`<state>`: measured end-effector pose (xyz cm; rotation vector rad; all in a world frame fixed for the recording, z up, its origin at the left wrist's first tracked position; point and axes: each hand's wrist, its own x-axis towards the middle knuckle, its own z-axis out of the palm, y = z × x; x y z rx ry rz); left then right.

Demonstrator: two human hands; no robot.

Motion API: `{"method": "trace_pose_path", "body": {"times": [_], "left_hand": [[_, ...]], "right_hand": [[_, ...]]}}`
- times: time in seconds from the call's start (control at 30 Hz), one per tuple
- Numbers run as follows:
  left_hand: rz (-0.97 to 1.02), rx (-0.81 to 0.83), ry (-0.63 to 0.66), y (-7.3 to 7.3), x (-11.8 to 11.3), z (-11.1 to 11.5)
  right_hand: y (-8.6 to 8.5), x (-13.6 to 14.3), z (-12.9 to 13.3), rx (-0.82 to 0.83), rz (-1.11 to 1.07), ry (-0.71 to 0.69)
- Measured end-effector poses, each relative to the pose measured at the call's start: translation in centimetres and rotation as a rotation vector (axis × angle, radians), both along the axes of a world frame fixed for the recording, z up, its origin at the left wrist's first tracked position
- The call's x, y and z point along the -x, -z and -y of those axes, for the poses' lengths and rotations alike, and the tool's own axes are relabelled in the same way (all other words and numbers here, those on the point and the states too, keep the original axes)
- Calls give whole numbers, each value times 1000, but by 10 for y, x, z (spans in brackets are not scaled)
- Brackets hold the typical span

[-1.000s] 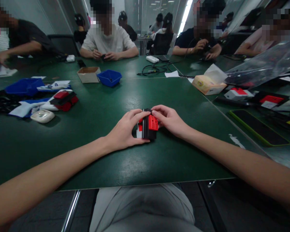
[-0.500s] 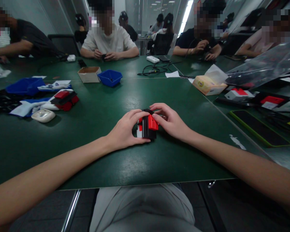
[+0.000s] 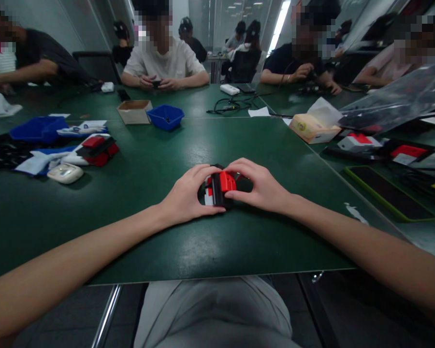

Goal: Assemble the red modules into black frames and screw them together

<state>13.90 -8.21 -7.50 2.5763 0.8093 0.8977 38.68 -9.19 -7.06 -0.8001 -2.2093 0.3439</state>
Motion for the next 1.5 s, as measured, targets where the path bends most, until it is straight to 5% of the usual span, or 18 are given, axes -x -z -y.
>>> {"method": "trace_pose_path", "body": {"times": [0.43, 1.5], "left_hand": [[-12, 20, 54, 1, 2, -2], [-63, 131, 79, -9, 7, -2]], "right_hand": [[-3, 1, 2, -87, 36, -18], [-10, 1, 6, 22, 108, -6]]}}
